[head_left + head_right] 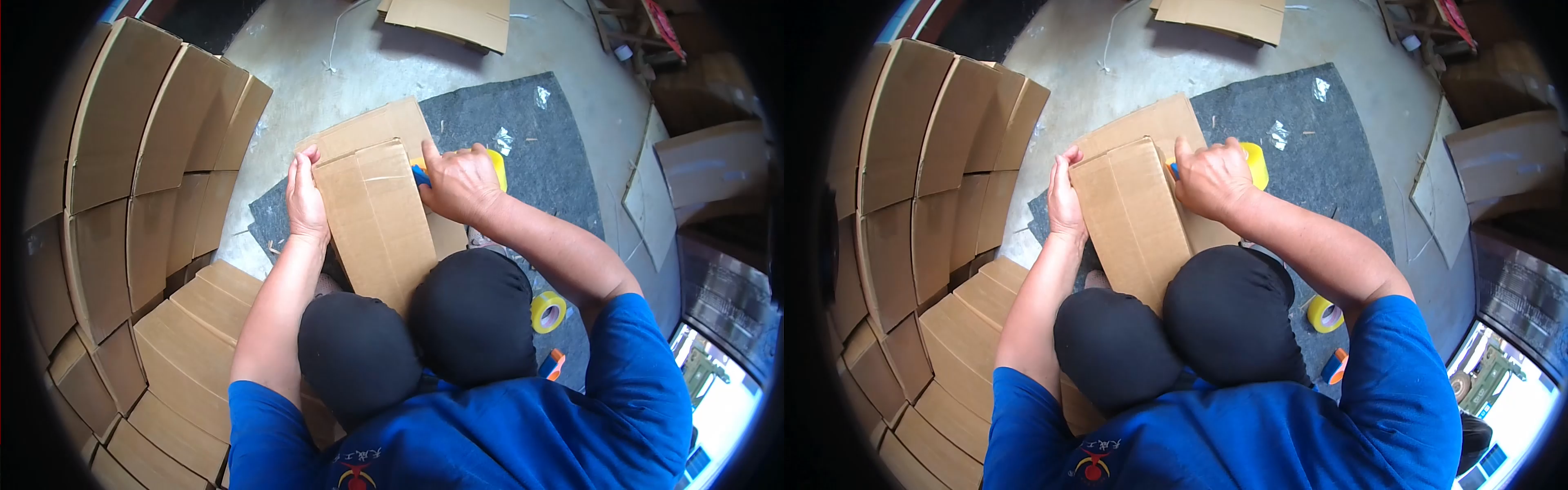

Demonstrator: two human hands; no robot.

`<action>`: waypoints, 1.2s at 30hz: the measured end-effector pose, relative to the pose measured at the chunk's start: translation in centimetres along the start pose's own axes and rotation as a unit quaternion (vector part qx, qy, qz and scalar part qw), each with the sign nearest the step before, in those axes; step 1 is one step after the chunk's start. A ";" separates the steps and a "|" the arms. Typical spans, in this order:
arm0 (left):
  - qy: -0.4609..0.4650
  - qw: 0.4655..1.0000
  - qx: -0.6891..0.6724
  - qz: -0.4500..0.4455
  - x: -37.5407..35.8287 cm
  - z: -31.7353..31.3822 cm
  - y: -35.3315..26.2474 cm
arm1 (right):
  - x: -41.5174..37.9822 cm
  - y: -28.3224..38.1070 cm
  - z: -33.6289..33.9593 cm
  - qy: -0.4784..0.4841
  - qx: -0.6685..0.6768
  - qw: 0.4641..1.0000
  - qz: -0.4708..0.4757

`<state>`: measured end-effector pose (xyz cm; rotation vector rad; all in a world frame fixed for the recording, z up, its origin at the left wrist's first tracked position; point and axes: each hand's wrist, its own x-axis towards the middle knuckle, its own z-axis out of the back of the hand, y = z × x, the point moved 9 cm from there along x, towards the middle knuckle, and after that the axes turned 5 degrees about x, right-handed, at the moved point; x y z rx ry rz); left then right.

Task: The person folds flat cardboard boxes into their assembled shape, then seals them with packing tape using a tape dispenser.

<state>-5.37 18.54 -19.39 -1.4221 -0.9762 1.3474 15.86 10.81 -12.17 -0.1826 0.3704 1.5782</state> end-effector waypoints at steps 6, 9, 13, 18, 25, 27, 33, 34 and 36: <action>0.028 0.953 -0.086 0.290 -2.2 -0.4 5.9 | 0.9 2.0 -2.4 0.020 -0.058 0.995 0.078; -0.022 0.937 0.288 0.197 -1.2 3.0 5.0 | 1.9 1.8 -5.3 0.006 -0.117 0.989 0.092; -0.142 0.932 0.333 -0.027 -0.4 5.6 -0.8 | 0.6 0.5 -7.4 0.135 -0.069 0.988 0.036; 0.018 0.838 0.431 -0.334 -3.5 -2.7 -11.8 | -1.5 -0.5 -5.3 0.093 0.006 0.995 0.029; 0.118 0.662 0.687 -0.275 -3.7 -9.7 -8.3 | -0.8 1.5 -3.5 0.032 -0.042 0.994 0.099; 0.103 0.654 0.701 -0.265 -3.7 -9.6 -7.9 | -0.5 1.8 -2.3 0.044 -0.065 0.992 0.102; 0.071 0.641 0.706 -0.294 -4.5 -10.5 -8.7 | -0.4 1.9 2.5 -0.029 -0.062 0.990 0.124; 0.073 0.639 0.708 -0.293 -4.4 -10.6 -8.8 | -0.6 1.3 2.5 -0.026 -0.060 0.992 0.105; 0.105 0.684 0.687 -0.221 -3.5 -10.0 -8.1 | -0.4 -0.2 1.7 -0.007 -0.040 0.998 0.053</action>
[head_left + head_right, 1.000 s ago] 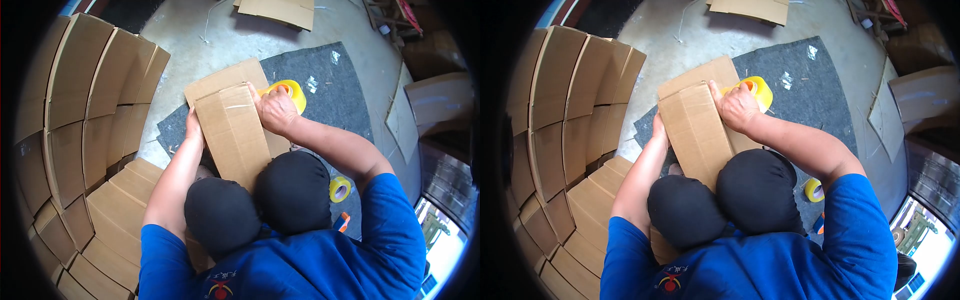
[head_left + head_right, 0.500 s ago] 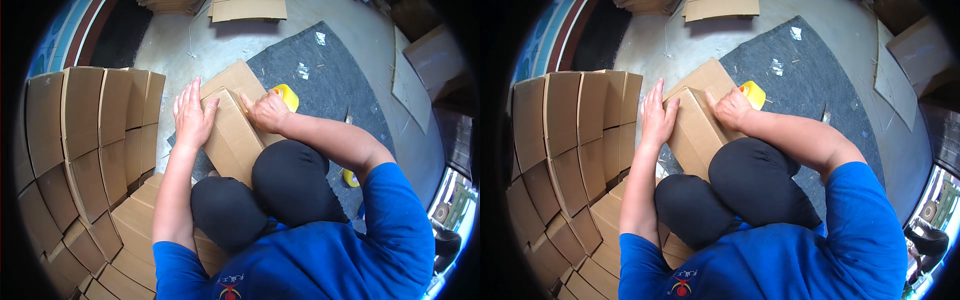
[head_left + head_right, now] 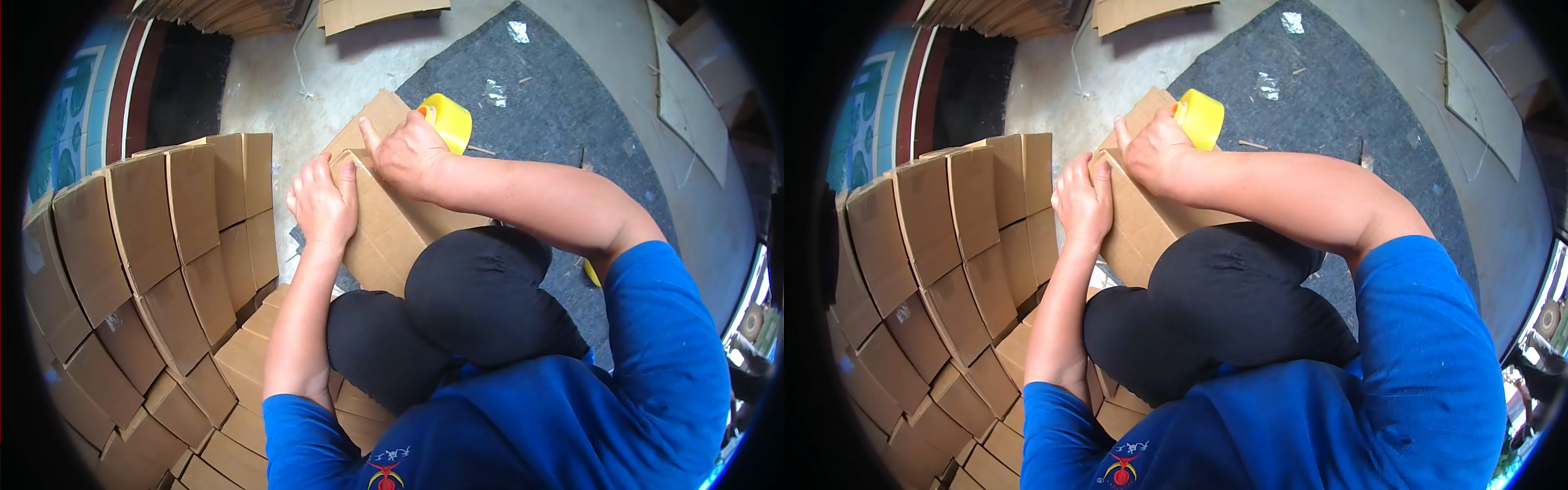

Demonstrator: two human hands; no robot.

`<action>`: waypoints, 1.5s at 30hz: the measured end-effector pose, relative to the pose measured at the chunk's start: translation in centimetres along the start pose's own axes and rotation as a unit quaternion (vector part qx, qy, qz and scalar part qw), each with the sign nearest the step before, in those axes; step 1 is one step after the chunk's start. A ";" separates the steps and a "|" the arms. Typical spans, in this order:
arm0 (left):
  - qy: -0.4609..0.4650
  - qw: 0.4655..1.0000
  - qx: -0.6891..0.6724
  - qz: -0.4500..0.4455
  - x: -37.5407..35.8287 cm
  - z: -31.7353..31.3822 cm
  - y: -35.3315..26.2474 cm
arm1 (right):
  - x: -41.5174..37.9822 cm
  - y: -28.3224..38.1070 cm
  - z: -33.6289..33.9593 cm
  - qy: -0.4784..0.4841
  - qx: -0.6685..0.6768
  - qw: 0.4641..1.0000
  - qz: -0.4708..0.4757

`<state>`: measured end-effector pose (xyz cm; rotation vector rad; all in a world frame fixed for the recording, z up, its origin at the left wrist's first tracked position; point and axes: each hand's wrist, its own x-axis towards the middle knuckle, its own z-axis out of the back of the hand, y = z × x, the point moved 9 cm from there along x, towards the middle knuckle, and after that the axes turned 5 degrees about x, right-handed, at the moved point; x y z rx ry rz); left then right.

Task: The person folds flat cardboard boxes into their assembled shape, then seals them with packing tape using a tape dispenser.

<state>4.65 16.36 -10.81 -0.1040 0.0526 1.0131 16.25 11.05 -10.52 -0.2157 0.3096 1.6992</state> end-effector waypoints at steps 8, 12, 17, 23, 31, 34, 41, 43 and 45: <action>-0.064 0.994 -0.009 -0.084 -0.4 1.7 -1.2 | -1.1 2.0 -3.0 0.037 0.035 0.998 0.046; -0.002 0.997 0.059 -0.047 0.9 0.9 -1.4 | -0.7 2.4 -2.8 0.032 0.002 0.998 0.047; -0.070 0.995 0.051 -0.053 2.9 0.8 -1.2 | -0.7 2.0 -2.9 0.007 0.034 0.999 0.041; -0.130 0.945 -0.280 0.105 3.0 0.3 4.6 | -3.5 -2.3 -5.7 0.098 0.060 0.993 -0.023; -0.146 0.920 -0.346 0.112 -2.1 6.0 7.1 | -12.7 -13.8 -5.6 -0.032 0.358 0.879 -0.312; 0.003 0.883 -0.459 0.100 -3.7 8.7 2.8 | -14.5 -14.1 -3.1 -0.117 0.579 0.771 -0.238; 0.157 0.646 -0.745 0.055 -9.8 15.4 -5.8 | -17.4 -7.6 12.1 -0.141 0.693 0.704 0.063; 0.138 0.574 -0.807 0.018 -11.9 17.9 -6.9 | -18.1 -5.3 14.9 -0.134 0.650 0.742 0.093; 0.105 0.579 -0.807 0.040 -14.0 18.7 -6.0 | -18.6 -3.8 17.0 -0.144 0.590 0.789 0.098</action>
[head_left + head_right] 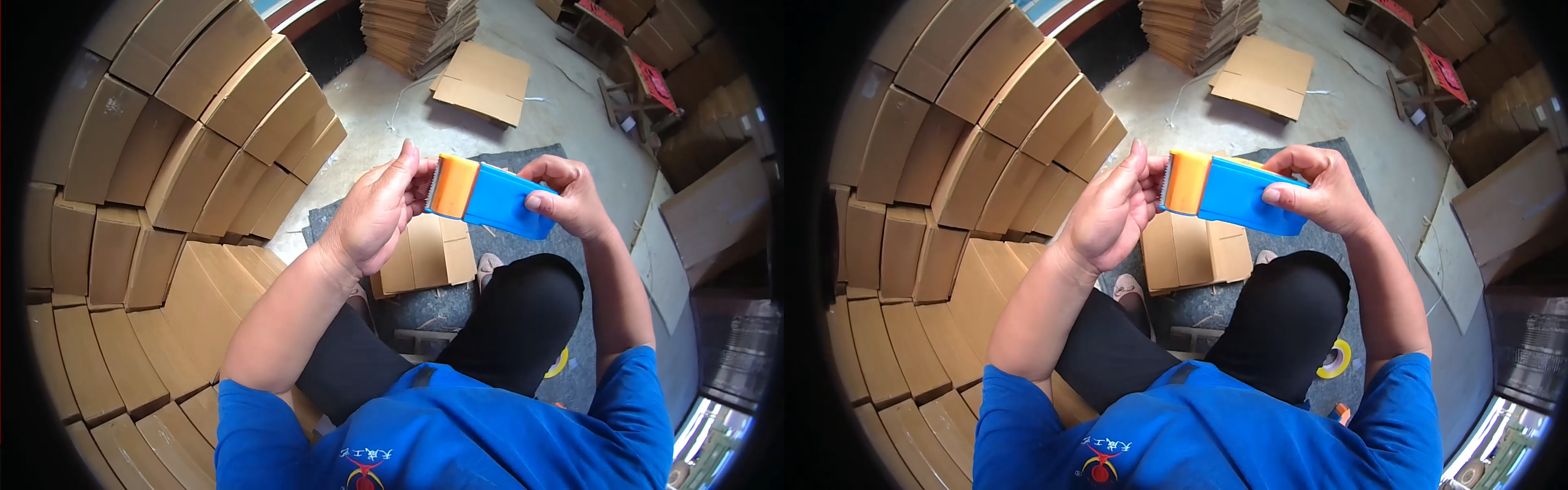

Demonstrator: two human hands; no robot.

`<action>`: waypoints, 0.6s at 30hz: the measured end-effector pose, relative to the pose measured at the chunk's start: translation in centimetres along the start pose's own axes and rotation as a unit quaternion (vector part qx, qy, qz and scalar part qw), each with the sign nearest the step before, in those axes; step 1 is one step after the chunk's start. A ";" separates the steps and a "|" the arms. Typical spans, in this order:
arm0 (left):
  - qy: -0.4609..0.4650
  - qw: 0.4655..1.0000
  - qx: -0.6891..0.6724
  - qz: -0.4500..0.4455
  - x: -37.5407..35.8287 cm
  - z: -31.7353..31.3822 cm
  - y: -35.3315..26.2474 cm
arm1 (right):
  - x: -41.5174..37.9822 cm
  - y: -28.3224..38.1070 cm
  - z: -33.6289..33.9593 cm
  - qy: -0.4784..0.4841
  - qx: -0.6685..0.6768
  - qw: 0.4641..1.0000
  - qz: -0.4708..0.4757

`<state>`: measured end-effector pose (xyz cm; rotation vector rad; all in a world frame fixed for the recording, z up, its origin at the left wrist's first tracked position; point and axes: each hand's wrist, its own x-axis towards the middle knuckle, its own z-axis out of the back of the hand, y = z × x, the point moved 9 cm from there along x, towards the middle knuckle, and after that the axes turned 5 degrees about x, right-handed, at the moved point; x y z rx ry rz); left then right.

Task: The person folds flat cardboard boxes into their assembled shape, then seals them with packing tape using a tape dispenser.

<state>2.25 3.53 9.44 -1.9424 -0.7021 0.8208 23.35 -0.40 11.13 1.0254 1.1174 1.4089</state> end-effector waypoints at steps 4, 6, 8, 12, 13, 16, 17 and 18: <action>0.003 1.000 -0.022 -0.005 -3.0 1.2 0.5 | 0.1 2.3 -1.8 0.030 -0.084 0.996 0.009; 0.012 0.998 -0.065 0.012 -3.7 1.6 1.5 | 0.0 1.9 -2.9 0.058 -0.017 0.998 -0.031; -0.019 0.988 -0.149 0.029 -3.9 2.7 3.1 | 0.2 1.0 -3.7 0.057 0.001 0.997 -0.047; -0.096 0.989 -0.114 -0.005 -4.4 5.3 5.6 | -0.2 -1.5 -6.5 0.057 -0.014 0.993 -0.104; -0.110 0.988 -0.109 0.005 -4.5 5.7 7.2 | -0.5 -2.0 -7.1 0.057 -0.042 0.990 -0.121; -0.163 0.981 -0.094 0.044 -5.2 6.4 12.3 | -1.3 -4.0 -8.7 0.100 -0.118 0.974 -0.166; -0.181 0.978 -0.090 0.059 -5.5 6.7 14.1 | -1.6 -4.4 -8.9 0.114 -0.155 0.965 -0.177; -0.179 0.976 -0.112 0.055 -5.7 6.7 15.3 | -1.8 -5.0 -8.9 0.119 -0.157 0.963 -0.185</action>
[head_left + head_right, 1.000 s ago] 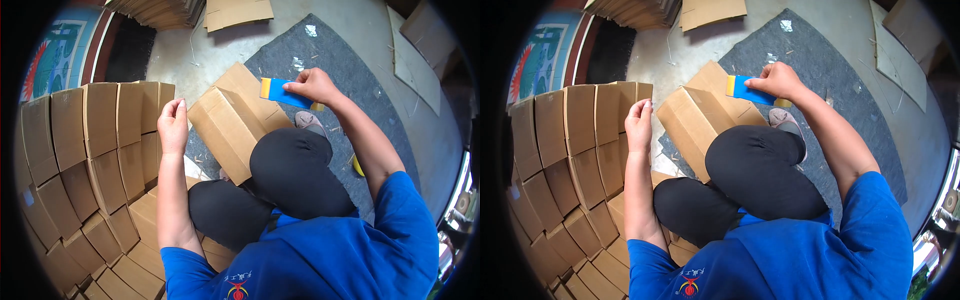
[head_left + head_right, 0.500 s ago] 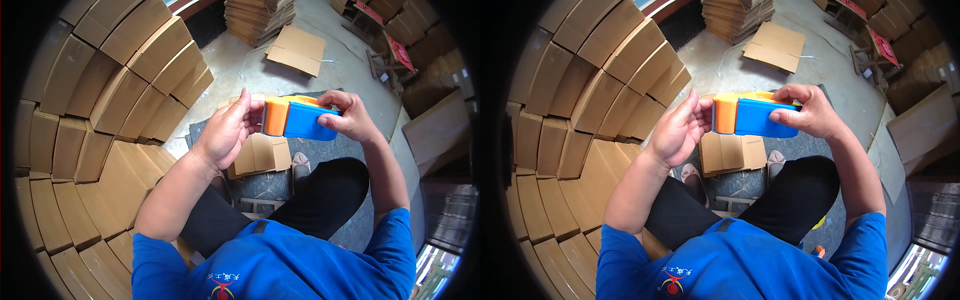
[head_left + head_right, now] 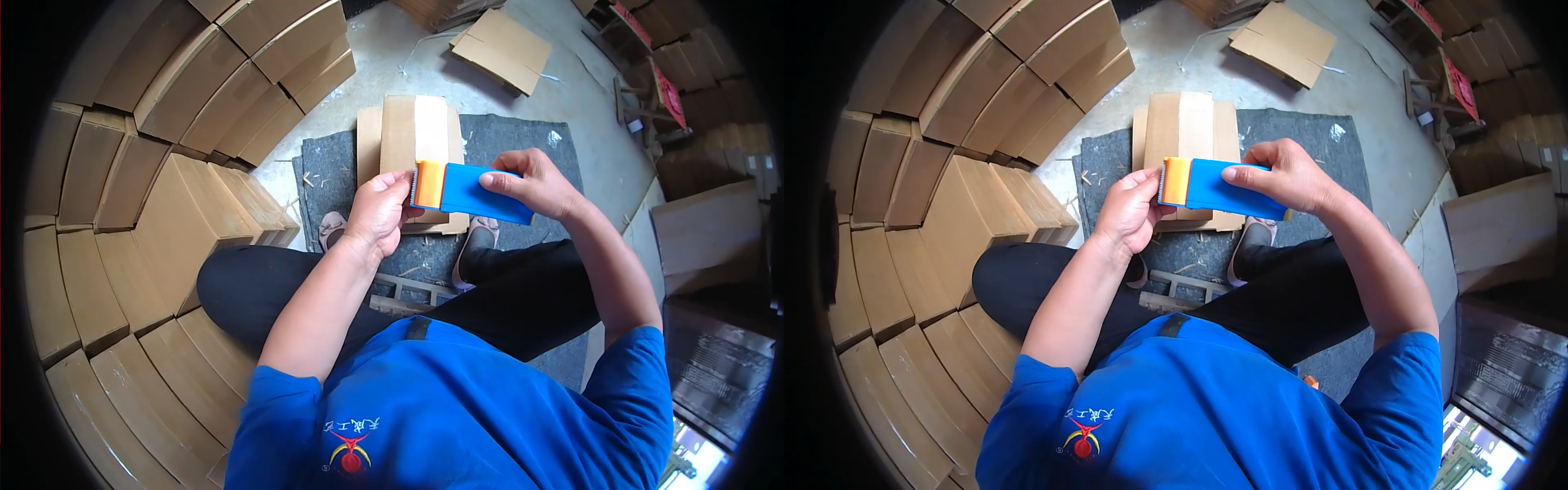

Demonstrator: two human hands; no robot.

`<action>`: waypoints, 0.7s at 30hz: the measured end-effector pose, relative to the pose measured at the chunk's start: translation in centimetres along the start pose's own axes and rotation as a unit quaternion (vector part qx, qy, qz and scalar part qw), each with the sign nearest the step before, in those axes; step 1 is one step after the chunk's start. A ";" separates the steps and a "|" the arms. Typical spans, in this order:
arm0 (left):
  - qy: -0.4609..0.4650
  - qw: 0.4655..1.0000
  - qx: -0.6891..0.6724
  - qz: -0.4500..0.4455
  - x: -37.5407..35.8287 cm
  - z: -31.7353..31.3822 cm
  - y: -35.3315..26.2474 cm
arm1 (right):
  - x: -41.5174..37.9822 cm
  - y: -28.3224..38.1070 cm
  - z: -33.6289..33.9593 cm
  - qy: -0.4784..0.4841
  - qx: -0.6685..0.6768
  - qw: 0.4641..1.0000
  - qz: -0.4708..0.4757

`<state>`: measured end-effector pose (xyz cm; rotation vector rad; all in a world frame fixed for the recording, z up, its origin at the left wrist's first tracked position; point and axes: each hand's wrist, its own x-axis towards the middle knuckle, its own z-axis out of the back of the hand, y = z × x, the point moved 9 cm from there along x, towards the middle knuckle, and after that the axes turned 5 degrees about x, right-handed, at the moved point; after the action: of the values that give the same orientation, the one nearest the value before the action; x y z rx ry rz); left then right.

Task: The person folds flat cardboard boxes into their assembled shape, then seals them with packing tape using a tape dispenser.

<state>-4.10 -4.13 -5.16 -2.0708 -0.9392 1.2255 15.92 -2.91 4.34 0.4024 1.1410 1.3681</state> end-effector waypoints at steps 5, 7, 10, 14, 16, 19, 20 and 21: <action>-0.023 0.995 -0.092 0.020 -0.7 1.2 3.3 | -0.6 -3.1 -1.0 0.075 0.023 0.997 -0.017; -0.036 0.996 -0.082 -0.004 -1.2 1.7 2.5 | -0.8 -4.3 -0.6 0.074 0.038 0.997 -0.005; -0.070 0.992 -0.097 -0.041 -1.5 3.6 1.9 | -1.4 -4.9 0.4 0.064 0.070 0.995 0.018; -0.063 0.991 -0.120 0.001 -1.3 5.2 3.6 | -1.6 -6.1 0.5 0.062 0.020 0.998 -0.006; -0.078 0.988 -0.130 0.015 -1.3 5.6 3.6 | -1.6 -6.4 0.4 0.066 0.005 0.998 -0.011; -0.161 0.980 -0.118 -0.006 -0.9 8.5 2.2 | -1.6 -5.7 0.6 0.048 0.033 0.998 -0.007; -0.187 0.974 -0.123 -0.020 -0.3 10.7 2.3 | -1.4 -5.9 0.7 0.052 0.031 0.998 -0.006; -0.206 0.973 -0.105 -0.005 -0.4 11.9 2.0 | -0.9 -6.3 1.0 0.050 0.000 0.999 -0.012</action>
<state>-14.35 -4.38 -11.61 -1.9988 -1.3138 1.6512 20.44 -4.86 0.13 0.3217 1.2250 1.3789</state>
